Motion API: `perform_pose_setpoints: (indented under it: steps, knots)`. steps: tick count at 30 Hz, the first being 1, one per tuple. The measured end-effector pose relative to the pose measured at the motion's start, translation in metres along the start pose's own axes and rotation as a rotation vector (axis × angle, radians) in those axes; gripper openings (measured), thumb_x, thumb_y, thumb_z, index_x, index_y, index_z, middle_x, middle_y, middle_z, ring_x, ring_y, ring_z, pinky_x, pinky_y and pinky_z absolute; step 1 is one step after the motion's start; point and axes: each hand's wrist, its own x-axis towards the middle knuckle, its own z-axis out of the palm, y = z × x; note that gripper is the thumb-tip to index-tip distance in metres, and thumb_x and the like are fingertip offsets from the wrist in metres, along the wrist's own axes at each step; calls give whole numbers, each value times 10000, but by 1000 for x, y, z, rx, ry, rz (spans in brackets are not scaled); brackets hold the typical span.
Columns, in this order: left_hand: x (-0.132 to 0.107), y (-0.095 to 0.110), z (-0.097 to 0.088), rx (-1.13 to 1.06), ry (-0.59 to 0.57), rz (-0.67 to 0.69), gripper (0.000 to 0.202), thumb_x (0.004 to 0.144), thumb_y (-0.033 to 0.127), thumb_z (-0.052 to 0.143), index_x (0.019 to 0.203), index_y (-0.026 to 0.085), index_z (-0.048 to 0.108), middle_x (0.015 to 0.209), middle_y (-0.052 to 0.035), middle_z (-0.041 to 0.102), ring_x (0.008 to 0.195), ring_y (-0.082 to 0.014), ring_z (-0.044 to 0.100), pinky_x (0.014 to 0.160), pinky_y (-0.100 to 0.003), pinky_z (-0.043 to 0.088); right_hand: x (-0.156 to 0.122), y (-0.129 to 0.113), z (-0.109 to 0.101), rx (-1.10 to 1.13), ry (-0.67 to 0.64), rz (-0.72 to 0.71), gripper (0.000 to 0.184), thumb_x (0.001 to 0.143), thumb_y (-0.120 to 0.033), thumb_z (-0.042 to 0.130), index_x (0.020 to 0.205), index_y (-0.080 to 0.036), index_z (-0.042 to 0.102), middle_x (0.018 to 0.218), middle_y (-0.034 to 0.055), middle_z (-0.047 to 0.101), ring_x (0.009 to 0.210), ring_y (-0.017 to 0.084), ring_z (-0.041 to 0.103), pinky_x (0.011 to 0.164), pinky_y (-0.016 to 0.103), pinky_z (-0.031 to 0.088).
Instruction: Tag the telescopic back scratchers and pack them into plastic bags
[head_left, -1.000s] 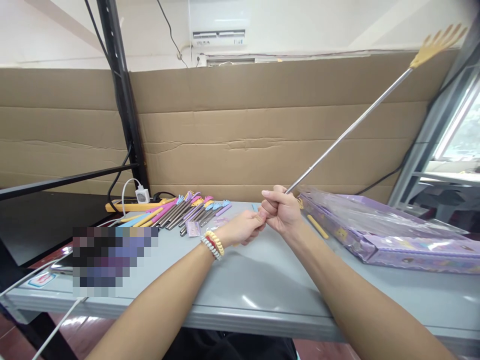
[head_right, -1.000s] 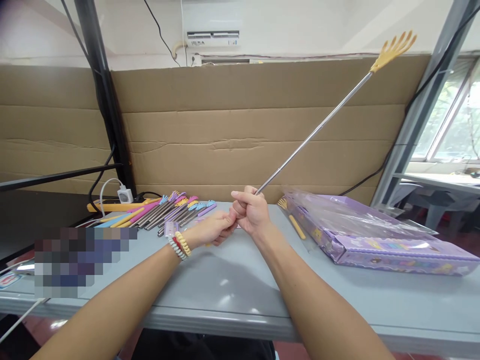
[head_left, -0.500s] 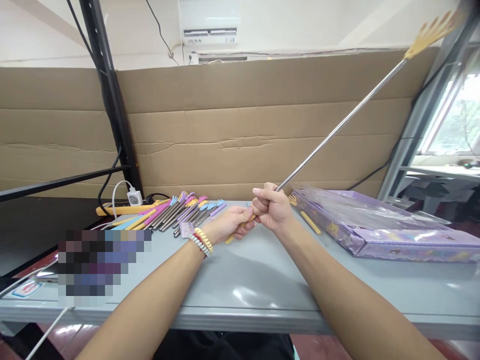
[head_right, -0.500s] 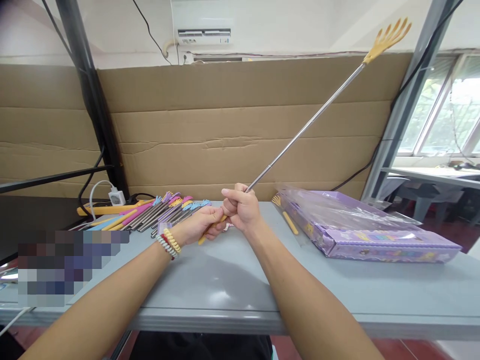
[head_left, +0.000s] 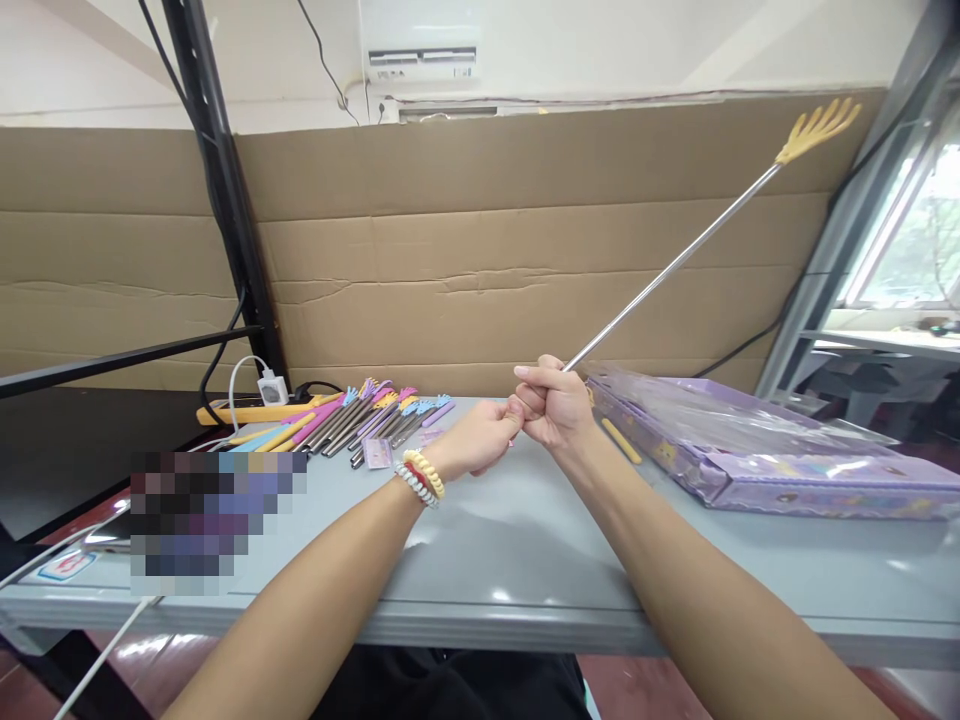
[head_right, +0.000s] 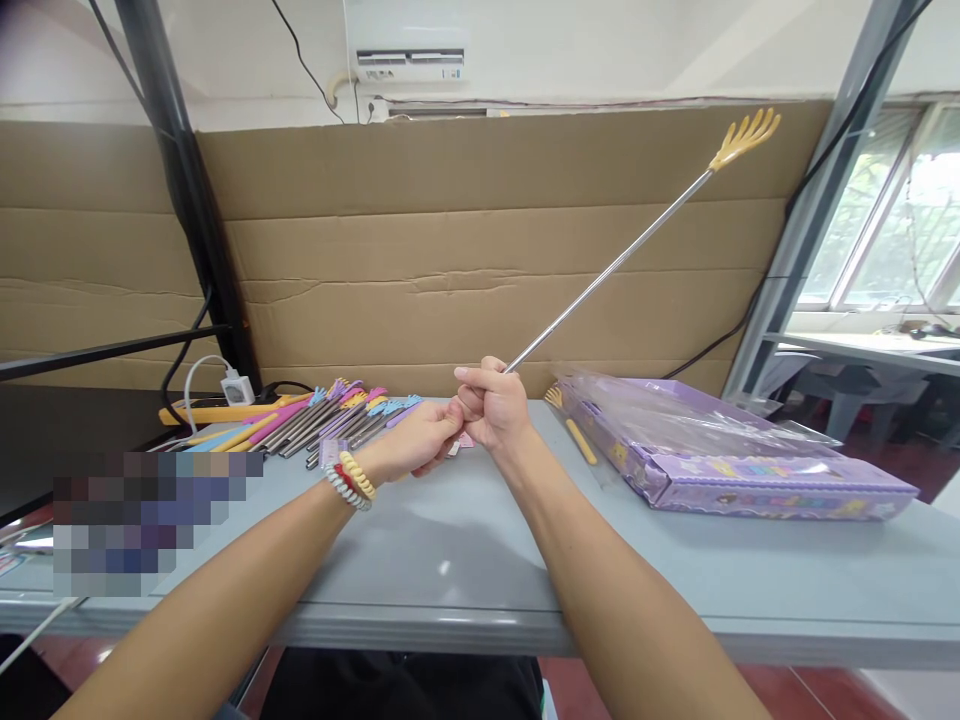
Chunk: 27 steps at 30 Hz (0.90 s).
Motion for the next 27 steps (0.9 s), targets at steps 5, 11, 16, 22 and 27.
perform_pose_setpoints:
  steps: [5,11,16,22,27]
  knots:
    - [-4,4,-3,70,24,-14,555,786,672,267,592,184,445,367,60,298,269,-68,262,268,-199,189,0,1,1,20,27,-4,587,548,-23,611,518,-184,48,367,-112,74,269,18,94,241,162,126]
    - [-4,3,-3,127,11,-65,597,796,666,232,648,168,528,378,61,294,289,-72,256,284,-203,197,-1,4,-2,12,44,-28,572,558,-37,608,518,-183,56,378,-113,63,273,19,98,239,156,155]
    - [0,-7,-3,-54,9,9,549,792,640,301,604,159,486,421,54,357,335,-63,322,350,-208,284,-1,5,-7,3,9,-45,572,575,-53,620,507,-175,65,380,-110,84,282,15,100,260,153,128]
    - [1,-17,-10,-353,-99,36,410,760,525,496,633,135,485,564,3,489,422,-55,398,406,-203,312,-2,6,-7,19,-37,-24,572,588,-61,622,500,-170,67,383,-106,80,288,22,103,289,171,127]
    - [-2,-19,-5,-377,-163,-88,404,822,525,398,638,166,414,463,91,255,358,-27,185,357,-173,147,-2,9,-7,24,-61,31,562,596,-71,615,495,-174,72,378,-105,81,287,24,97,289,176,108]
